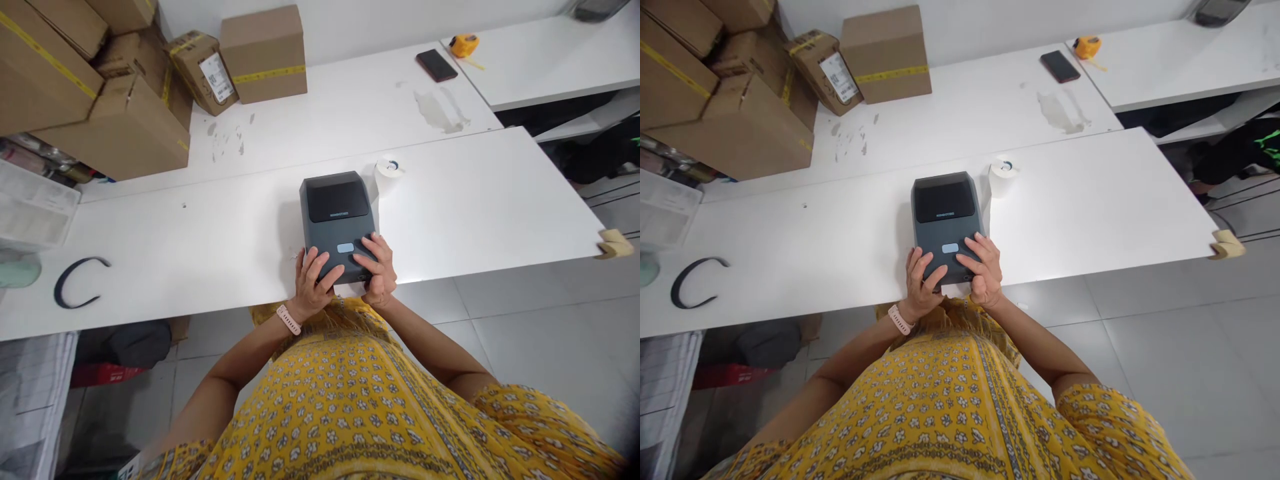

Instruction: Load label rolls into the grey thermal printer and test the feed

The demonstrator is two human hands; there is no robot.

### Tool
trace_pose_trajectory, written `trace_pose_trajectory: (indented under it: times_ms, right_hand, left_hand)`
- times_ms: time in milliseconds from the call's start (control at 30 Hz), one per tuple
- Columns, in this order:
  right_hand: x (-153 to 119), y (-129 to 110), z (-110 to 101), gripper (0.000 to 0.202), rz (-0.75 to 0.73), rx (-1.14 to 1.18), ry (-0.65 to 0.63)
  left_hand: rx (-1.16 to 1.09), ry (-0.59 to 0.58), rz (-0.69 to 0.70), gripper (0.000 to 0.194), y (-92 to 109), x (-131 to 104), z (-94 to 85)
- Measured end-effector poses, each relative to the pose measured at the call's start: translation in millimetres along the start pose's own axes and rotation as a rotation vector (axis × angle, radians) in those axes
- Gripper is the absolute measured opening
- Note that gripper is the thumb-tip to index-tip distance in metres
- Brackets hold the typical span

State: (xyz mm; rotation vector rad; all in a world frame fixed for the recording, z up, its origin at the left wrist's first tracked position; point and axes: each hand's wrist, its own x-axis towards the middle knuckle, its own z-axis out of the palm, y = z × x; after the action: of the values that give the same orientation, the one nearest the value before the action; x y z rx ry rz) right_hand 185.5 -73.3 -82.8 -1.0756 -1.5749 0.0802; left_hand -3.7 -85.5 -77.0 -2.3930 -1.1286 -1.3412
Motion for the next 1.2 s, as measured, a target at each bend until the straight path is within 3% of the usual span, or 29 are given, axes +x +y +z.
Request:
trace_pose_trajectory:
  times_ms: [200, 300, 367, 400, 467, 500, 567, 667, 767, 933, 1200]
  right_hand:
    - [6, 0, 4, 0.053, -0.084, 0.086, 0.09]
    - [12, -4, -5, 0.054, -0.048, 0.079, 0.009]
    - [16, -11, -14, 0.055, 0.018, 0.128, -0.062]
    - [18, -15, -17, 0.055, 0.056, 0.162, -0.083]
    - [20, -24, -22, 0.054, 0.121, 0.22, -0.092]
    - [22, -27, -23, 0.053, 0.141, 0.237, -0.087]
    - [23, -31, -22, 0.052, 0.153, 0.243, -0.068]
    - [24, -31, -20, 0.048, 0.117, 0.219, -0.046]
    - [25, -28, -20, 0.044, 0.078, 0.212, -0.065]
    - [26, -27, -22, 0.042, 0.05, 0.2, -0.086]
    - [40, -37, -20, 0.047, 0.052, 0.042, -0.126]
  left_hand:
    - [-0.011, 0.046, 0.003, 0.037, -1, 4, 6.1]
    - [-0.053, -0.017, -0.036, 0.039, 2, 5, -4.3]
    - [-0.121, -0.026, -0.134, 0.046, 10, 3, -19.5]
    - [-0.153, -0.003, -0.214, 0.048, 16, 1, -28.5]
    - [-0.248, 0.049, -0.405, 0.029, 29, -2, -45.2]
    - [-0.357, 0.01, -0.504, 0.025, 36, -3, -51.4]
    - [-0.627, -0.191, -0.769, 0.041, 48, 1, -56.4]
    - [-0.988, -0.455, -1.226, 0.055, 59, 18, -47.4]
    - [-1.18, -0.449, -1.473, 0.057, 64, 35, -33.4]
    - [-1.229, -0.379, -1.513, 0.053, 68, 42, -29.0]
    - [-0.961, -0.529, -1.227, 0.056, 59, 33, -35.5]
